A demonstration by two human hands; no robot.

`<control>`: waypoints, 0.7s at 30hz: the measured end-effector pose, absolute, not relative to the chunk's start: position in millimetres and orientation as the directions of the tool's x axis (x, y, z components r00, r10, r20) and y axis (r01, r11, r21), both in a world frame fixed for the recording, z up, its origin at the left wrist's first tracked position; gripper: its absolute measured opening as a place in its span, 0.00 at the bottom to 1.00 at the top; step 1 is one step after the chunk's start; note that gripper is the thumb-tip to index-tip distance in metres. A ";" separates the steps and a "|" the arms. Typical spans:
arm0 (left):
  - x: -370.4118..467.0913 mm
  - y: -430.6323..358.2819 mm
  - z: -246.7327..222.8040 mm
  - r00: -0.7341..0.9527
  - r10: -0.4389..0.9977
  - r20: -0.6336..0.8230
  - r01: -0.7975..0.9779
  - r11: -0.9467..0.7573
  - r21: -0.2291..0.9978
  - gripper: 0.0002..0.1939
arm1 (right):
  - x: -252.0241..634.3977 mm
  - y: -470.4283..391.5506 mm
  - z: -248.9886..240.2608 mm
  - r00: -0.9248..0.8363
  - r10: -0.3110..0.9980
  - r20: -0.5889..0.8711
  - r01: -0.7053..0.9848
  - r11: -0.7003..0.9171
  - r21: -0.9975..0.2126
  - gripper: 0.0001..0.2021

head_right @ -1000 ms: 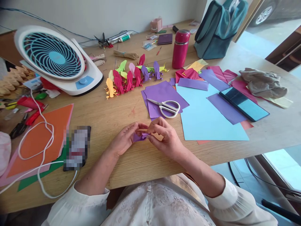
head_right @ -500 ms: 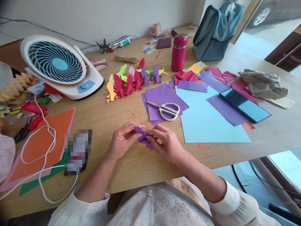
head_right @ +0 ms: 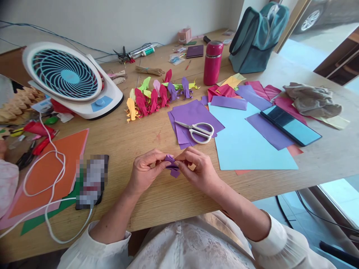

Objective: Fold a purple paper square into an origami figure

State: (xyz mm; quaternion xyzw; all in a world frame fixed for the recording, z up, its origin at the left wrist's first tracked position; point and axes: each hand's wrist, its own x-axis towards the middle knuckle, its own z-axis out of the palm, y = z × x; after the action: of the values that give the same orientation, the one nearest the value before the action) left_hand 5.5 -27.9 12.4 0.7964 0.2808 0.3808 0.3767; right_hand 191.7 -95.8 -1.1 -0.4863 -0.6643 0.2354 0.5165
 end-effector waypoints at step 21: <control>11.9 -38.6 18.1 0.519 0.707 0.481 0.130 -0.621 0.773 0.03 | 190.4 -98.2 -7.7 -0.124 0.788 0.603 0.621 0.535 -0.573 0.06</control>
State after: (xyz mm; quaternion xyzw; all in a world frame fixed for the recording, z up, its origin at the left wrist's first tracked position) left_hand 11.9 -38.6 18.1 0.7992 0.2619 0.4147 0.3474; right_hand 190.4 -98.2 -7.7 -0.4735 -0.7441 0.0904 0.4626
